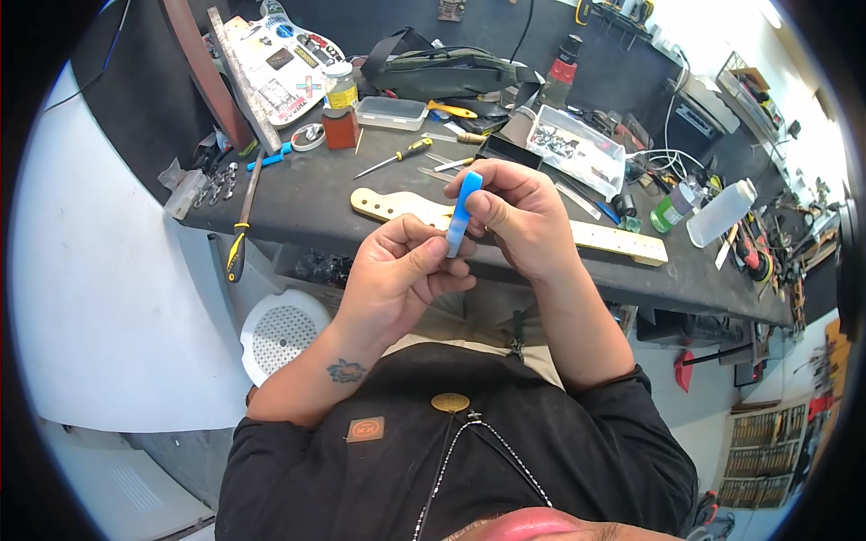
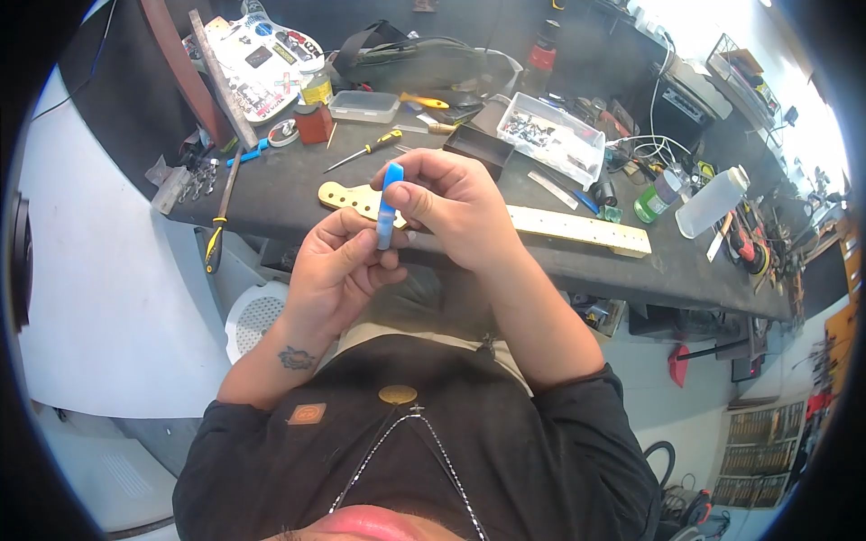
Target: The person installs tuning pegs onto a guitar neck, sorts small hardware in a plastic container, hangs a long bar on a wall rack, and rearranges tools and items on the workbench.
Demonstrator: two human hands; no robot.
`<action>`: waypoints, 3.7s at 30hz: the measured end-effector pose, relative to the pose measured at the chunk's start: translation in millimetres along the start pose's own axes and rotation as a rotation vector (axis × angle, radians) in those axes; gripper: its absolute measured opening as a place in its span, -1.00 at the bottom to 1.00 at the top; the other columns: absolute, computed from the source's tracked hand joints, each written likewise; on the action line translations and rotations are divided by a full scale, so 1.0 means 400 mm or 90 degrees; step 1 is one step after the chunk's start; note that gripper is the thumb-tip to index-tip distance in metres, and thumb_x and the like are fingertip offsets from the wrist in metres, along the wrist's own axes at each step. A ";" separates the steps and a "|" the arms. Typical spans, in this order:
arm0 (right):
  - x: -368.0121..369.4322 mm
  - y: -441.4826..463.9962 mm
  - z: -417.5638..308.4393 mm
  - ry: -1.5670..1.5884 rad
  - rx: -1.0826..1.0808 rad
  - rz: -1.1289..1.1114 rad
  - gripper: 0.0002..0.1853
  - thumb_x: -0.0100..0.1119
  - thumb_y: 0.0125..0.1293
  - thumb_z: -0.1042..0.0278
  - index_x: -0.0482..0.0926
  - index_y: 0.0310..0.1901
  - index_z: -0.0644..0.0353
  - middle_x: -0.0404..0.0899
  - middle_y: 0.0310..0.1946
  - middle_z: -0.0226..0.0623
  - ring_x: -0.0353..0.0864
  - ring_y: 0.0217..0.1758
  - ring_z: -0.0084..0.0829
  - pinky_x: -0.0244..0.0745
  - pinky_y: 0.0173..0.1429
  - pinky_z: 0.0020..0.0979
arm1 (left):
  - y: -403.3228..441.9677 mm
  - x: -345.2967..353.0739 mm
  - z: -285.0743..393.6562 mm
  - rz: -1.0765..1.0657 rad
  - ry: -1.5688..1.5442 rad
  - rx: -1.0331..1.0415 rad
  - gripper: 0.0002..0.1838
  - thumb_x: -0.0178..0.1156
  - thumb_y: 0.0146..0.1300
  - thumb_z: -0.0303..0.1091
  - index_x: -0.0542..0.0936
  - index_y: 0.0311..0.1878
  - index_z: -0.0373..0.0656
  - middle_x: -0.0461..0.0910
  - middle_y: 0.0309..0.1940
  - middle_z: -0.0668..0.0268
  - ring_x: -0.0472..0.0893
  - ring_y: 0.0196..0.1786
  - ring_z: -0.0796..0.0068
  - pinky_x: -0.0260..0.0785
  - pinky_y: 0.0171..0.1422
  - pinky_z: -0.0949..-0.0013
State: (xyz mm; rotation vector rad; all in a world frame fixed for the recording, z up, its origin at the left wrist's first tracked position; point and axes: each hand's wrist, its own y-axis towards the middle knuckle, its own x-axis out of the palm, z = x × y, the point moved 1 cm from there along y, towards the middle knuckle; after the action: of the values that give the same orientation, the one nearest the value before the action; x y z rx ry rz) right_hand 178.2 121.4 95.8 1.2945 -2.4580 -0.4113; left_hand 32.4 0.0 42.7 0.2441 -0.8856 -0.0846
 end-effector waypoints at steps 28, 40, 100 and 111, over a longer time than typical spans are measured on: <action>-0.676 -0.076 -0.025 -0.866 0.051 0.506 -0.64 0.38 0.34 0.35 0.74 0.16 0.12 0.71 0.12 -0.15 0.71 0.08 -0.22 0.61 0.16 -0.21 | -0.001 -0.232 0.077 0.273 0.334 0.024 -0.87 0.22 0.49 -0.55 0.61 0.03 -0.24 0.74 -0.09 0.19 0.71 -0.18 0.53 0.67 0.02 0.38; -0.717 -0.043 0.009 -1.116 0.309 0.116 -0.32 0.56 0.22 -0.08 0.63 0.35 -0.05 0.47 0.48 -0.17 0.27 0.64 -0.10 0.17 0.58 0.13 | 0.038 -0.303 0.090 0.320 0.661 0.129 -0.95 0.27 0.47 -0.51 0.65 -0.08 -0.26 0.74 -0.20 0.30 0.62 -0.22 0.61 0.53 -0.01 0.46; -0.342 -0.239 0.143 -1.014 -0.035 0.296 -0.36 0.68 -0.04 0.12 0.72 0.10 0.18 0.72 0.06 -0.26 0.62 0.23 -0.17 0.28 0.42 -0.08 | 0.080 -0.257 -0.087 -0.084 1.517 0.174 -0.07 0.20 0.45 0.27 0.28 0.66 -0.18 0.10 0.72 -0.02 0.04 0.76 -0.09 -0.28 0.73 -0.40; -0.346 -0.228 0.134 -1.007 0.023 0.266 -0.40 0.65 0.04 0.10 0.71 0.11 0.18 0.73 0.07 -0.24 0.62 0.24 -0.17 0.32 0.40 -0.11 | 0.089 -0.306 0.053 0.151 1.312 0.178 -0.33 0.27 0.49 0.00 0.51 0.47 -0.30 0.41 0.54 -0.12 0.32 0.62 -0.18 0.07 0.70 -0.22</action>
State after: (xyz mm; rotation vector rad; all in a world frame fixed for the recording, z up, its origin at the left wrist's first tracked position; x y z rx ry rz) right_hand 296.7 192.3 -10.7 0.2374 -3.7323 -1.7625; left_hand -62.2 51.8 -28.1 0.3334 1.1427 0.4656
